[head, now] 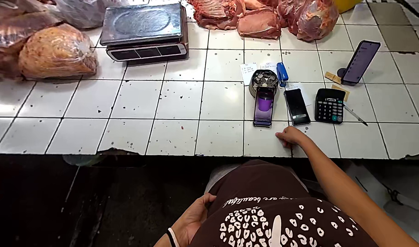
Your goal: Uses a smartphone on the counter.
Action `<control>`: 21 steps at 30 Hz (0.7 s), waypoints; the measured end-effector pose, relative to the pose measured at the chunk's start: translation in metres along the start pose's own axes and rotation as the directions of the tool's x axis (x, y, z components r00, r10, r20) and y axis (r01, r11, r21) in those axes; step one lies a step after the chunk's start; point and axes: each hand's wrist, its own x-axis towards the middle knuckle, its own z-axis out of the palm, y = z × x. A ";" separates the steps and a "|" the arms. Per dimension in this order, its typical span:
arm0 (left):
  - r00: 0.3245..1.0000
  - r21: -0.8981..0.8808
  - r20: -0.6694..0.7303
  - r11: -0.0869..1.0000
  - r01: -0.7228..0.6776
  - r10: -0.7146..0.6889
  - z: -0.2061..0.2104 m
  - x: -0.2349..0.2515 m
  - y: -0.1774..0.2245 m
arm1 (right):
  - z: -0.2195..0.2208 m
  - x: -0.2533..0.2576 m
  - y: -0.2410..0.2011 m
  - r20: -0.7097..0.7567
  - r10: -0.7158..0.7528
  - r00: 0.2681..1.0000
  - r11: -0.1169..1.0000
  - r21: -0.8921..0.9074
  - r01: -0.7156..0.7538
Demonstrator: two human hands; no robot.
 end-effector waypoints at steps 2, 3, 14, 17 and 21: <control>1.000 -0.004 0.000 1.000 -0.009 0.009 0.013 0.001 -0.019 | 0.000 -0.001 0.014 -0.001 -0.107 0.994 0.994 0.010 0.107; 1.000 -0.002 -0.001 1.000 -0.018 0.018 0.019 0.001 -0.029 | -0.001 -0.002 0.020 0.018 -0.155 0.988 0.987 0.034 0.155; 0.997 0.076 -0.046 0.995 -0.065 0.069 0.043 0.055 -0.151 | 0.005 -0.039 0.109 0.498 -0.104 0.861 0.940 -0.234 0.250; 0.993 0.137 0.037 0.984 -0.118 0.114 0.015 0.096 -0.190 | 0.014 -0.020 0.157 0.456 -0.010 0.890 0.831 -0.491 0.261; 0.906 0.302 0.332 0.881 -0.365 0.261 -0.072 0.207 -0.246 | 0.026 0.023 0.233 0.360 0.027 0.933 0.925 -0.362 0.112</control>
